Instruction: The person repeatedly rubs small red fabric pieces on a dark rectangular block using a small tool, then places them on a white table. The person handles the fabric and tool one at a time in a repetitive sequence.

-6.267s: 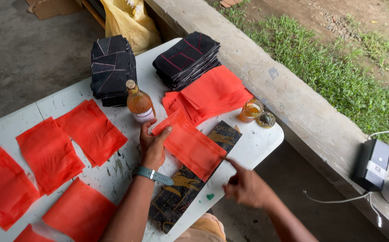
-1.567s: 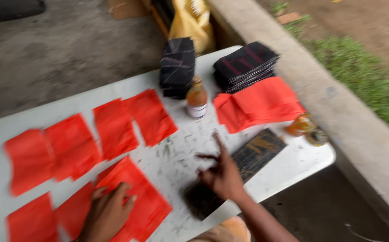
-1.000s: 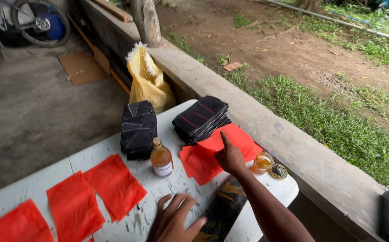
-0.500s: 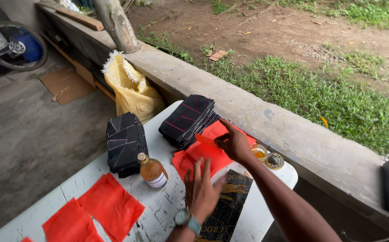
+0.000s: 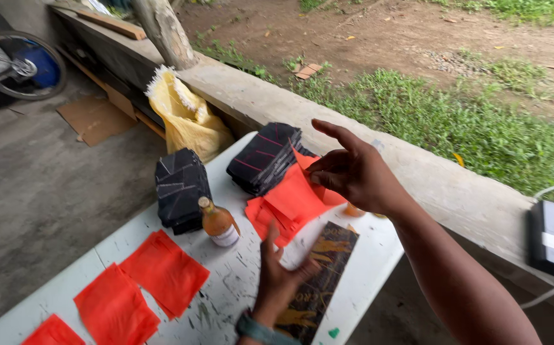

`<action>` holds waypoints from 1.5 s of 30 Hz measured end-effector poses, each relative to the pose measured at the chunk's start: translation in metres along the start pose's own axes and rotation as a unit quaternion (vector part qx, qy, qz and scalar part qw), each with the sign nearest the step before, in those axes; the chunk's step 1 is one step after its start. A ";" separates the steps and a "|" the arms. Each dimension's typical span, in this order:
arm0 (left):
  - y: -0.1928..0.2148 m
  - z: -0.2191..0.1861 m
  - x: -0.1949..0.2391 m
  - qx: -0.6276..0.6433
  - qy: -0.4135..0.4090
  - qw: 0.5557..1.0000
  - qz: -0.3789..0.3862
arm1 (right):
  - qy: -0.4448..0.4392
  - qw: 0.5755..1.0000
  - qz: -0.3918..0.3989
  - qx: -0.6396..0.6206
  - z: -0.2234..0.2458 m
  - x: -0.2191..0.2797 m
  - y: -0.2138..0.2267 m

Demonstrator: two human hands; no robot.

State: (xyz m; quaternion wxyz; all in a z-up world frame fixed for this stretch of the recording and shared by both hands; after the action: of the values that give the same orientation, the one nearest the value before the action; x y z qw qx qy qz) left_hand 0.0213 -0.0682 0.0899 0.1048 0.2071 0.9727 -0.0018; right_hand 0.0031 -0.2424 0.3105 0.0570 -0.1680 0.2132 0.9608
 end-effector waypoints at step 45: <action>0.019 0.056 0.090 0.282 0.272 0.920 -0.014 | -0.261 0.952 -0.054 0.149 -0.205 0.124 -0.036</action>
State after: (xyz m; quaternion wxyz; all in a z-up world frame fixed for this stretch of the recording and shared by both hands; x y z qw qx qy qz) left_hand -0.0404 -0.0170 0.0178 -0.2271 0.2066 0.9257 -0.2212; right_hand -0.0455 -0.2927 0.0783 0.1866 0.0874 0.3226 0.9238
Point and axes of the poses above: each hand's wrist, its own x-axis away from the middle knuckle, its own y-axis out of the back of the hand, z = x × y, the point moved 10 cm from there along -x, towards the middle knuckle, and after that the axes turned 5 degrees about x, right-handed, at the moved point
